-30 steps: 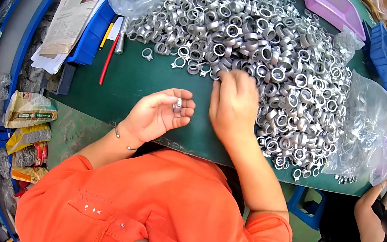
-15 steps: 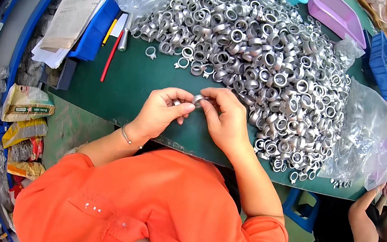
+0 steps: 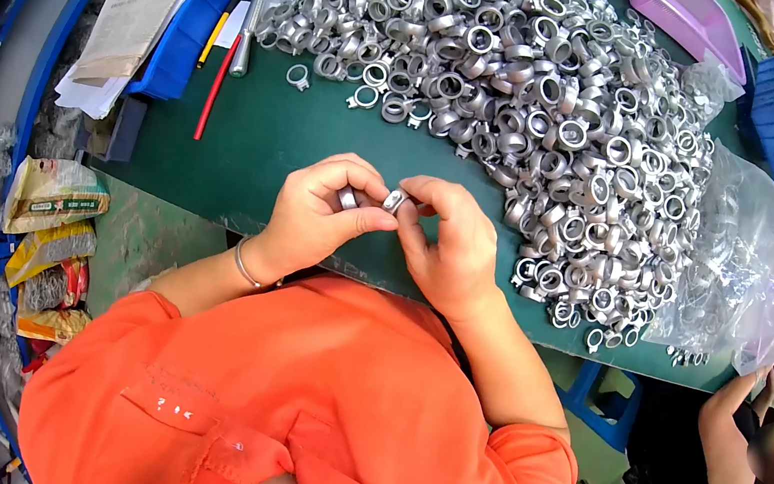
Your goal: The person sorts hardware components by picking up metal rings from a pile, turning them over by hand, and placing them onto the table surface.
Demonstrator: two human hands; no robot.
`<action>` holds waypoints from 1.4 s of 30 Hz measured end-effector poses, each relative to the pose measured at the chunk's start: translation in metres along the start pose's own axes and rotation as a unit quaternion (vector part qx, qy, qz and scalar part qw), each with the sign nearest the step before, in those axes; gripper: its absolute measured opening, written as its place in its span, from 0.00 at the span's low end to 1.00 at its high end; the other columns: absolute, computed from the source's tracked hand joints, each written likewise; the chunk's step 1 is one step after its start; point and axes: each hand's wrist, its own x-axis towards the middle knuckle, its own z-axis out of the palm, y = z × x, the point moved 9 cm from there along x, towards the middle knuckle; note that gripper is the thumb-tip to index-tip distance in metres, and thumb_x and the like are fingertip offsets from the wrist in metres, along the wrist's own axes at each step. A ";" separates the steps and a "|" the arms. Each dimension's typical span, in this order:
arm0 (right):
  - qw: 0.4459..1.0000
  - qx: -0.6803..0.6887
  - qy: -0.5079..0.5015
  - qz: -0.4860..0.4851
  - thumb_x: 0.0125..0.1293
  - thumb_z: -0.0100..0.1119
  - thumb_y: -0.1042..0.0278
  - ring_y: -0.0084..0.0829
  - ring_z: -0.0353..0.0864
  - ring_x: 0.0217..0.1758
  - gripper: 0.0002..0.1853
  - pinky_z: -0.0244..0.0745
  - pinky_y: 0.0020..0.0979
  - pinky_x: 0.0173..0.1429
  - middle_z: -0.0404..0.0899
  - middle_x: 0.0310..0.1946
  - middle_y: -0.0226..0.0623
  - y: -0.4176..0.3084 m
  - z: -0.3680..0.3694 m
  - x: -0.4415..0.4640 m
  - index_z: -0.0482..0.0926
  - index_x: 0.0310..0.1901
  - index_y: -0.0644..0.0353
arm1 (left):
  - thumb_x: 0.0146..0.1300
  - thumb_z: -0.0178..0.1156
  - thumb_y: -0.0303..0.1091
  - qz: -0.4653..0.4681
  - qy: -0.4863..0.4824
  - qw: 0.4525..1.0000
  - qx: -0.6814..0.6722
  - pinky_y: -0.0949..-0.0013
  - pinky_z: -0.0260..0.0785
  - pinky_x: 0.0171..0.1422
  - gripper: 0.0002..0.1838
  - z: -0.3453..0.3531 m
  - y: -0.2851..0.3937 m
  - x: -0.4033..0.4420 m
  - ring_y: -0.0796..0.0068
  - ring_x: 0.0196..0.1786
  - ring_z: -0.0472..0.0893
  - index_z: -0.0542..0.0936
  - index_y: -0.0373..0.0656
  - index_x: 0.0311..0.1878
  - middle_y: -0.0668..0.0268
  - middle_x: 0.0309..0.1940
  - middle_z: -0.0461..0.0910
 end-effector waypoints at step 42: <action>0.933 0.238 -0.124 0.239 0.60 0.56 0.81 0.21 0.75 0.34 0.05 0.71 0.21 0.37 0.77 0.34 0.32 0.041 0.023 -0.008 0.75 0.38 0.64 | 0.56 0.62 0.21 -0.136 0.039 0.969 -0.204 0.82 0.60 0.24 0.04 -0.007 -0.019 -0.005 0.86 0.25 0.70 0.79 0.33 0.35 0.67 0.34 0.75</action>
